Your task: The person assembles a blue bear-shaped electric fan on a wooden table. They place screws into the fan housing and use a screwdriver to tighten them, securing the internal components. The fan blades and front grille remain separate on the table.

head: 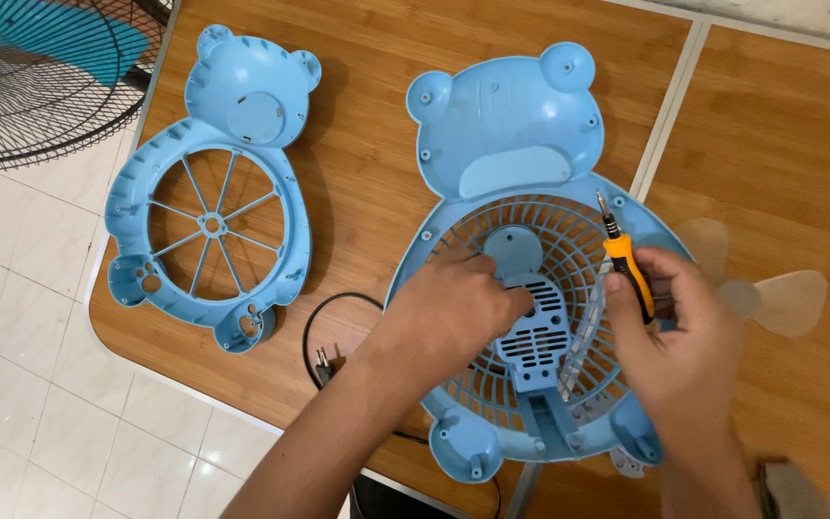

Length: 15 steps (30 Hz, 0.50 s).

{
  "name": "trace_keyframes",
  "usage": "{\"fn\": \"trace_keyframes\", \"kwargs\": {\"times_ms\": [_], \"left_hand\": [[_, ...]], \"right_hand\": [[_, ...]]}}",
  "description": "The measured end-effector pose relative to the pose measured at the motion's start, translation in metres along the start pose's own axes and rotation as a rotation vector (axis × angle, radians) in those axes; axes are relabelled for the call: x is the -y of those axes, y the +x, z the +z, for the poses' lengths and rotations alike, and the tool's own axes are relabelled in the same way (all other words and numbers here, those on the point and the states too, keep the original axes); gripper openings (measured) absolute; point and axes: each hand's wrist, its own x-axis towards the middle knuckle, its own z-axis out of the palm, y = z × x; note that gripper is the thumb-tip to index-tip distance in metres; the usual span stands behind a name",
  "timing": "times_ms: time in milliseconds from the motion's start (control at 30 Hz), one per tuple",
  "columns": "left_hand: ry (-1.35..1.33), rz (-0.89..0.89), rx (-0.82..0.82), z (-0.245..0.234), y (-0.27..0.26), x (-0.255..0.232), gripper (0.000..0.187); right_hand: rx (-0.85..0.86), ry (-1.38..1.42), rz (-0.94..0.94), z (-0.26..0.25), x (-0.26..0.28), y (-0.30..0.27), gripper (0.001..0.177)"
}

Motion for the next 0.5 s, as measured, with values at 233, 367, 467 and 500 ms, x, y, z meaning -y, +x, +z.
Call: {"fn": "trace_keyframes", "kwargs": {"times_ms": [233, 367, 467, 500], "left_hand": [[0.213, 0.067, 0.132, 0.016, 0.018, -0.018, 0.009], [0.173, 0.012, 0.115, 0.015, 0.021, -0.012, 0.004], [0.101, -0.004, 0.122, 0.011, 0.013, -0.008, 0.010], [0.058, -0.017, 0.095, 0.009, 0.010, -0.007, 0.013]], "right_hand": [[-0.033, -0.023, -0.055, 0.005, 0.001, -0.002, 0.027], [-0.037, 0.014, -0.045, 0.006, -0.002, -0.003, 0.026], [-0.023, -0.010, -0.028, 0.005, -0.003, -0.002, 0.027], [-0.017, 0.032, -0.041, 0.004, -0.003, -0.002, 0.027]]}}
